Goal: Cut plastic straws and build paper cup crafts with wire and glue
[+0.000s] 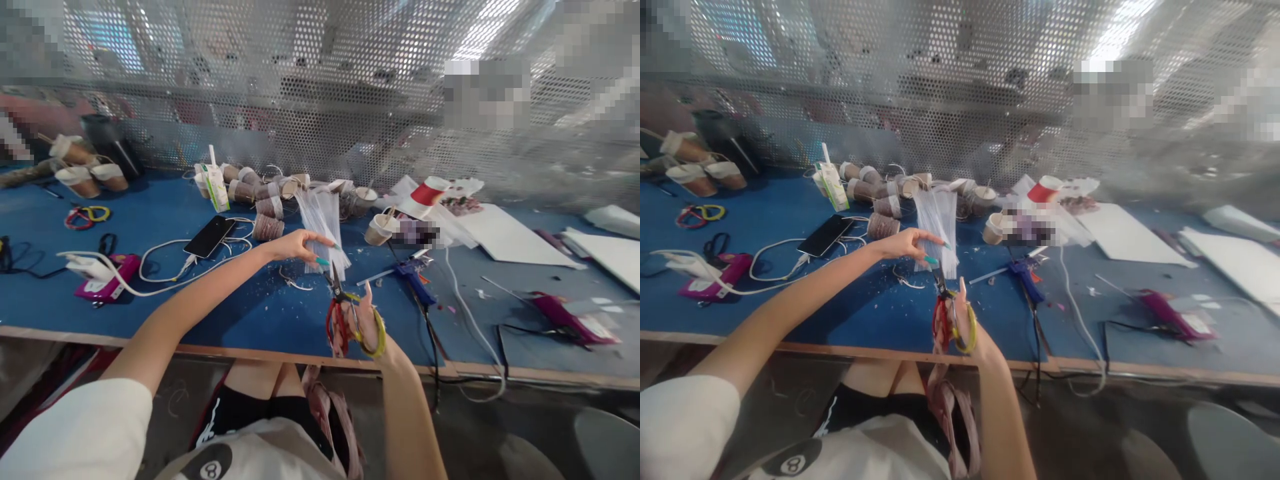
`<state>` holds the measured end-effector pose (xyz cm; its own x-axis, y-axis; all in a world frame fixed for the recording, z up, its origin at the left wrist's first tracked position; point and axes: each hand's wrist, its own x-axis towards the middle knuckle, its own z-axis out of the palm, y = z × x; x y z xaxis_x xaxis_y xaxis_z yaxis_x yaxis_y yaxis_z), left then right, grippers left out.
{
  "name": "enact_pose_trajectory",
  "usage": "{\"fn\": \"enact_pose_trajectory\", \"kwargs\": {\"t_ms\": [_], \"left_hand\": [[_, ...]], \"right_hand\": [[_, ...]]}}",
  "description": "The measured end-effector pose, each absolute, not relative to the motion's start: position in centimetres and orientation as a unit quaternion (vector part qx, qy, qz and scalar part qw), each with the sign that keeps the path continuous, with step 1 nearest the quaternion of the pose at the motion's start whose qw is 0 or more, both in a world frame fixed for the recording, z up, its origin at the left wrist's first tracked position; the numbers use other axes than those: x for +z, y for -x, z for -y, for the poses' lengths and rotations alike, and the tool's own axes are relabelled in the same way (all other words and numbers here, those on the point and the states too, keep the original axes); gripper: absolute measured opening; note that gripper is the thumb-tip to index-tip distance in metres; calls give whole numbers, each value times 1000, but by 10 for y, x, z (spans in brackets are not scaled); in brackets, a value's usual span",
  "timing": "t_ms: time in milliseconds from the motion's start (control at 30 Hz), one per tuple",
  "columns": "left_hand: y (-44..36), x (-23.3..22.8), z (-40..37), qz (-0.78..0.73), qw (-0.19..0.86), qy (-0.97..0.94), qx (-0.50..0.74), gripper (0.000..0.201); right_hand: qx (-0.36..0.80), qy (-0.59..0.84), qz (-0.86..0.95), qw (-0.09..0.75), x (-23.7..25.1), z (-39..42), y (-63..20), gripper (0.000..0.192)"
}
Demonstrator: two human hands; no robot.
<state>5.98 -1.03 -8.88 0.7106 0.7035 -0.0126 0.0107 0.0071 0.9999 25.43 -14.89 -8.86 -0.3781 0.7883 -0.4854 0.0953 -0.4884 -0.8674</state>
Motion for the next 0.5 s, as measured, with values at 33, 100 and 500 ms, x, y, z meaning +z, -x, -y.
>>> {"fn": "enact_pose_trajectory", "kwargs": {"t_ms": [33,100,500], "left_hand": [[-58,-85,10,-273,643,-668,256,59],[-55,-79,10,-269,627,-690,241,66],[-37,-55,24,-233,555,-770,211,68]], "right_hand": [[697,500,445,257,-89,149,-253,77],[682,503,450,283,-91,148,-251,75],[603,445,564,348,-116,141,-253,68]]}}
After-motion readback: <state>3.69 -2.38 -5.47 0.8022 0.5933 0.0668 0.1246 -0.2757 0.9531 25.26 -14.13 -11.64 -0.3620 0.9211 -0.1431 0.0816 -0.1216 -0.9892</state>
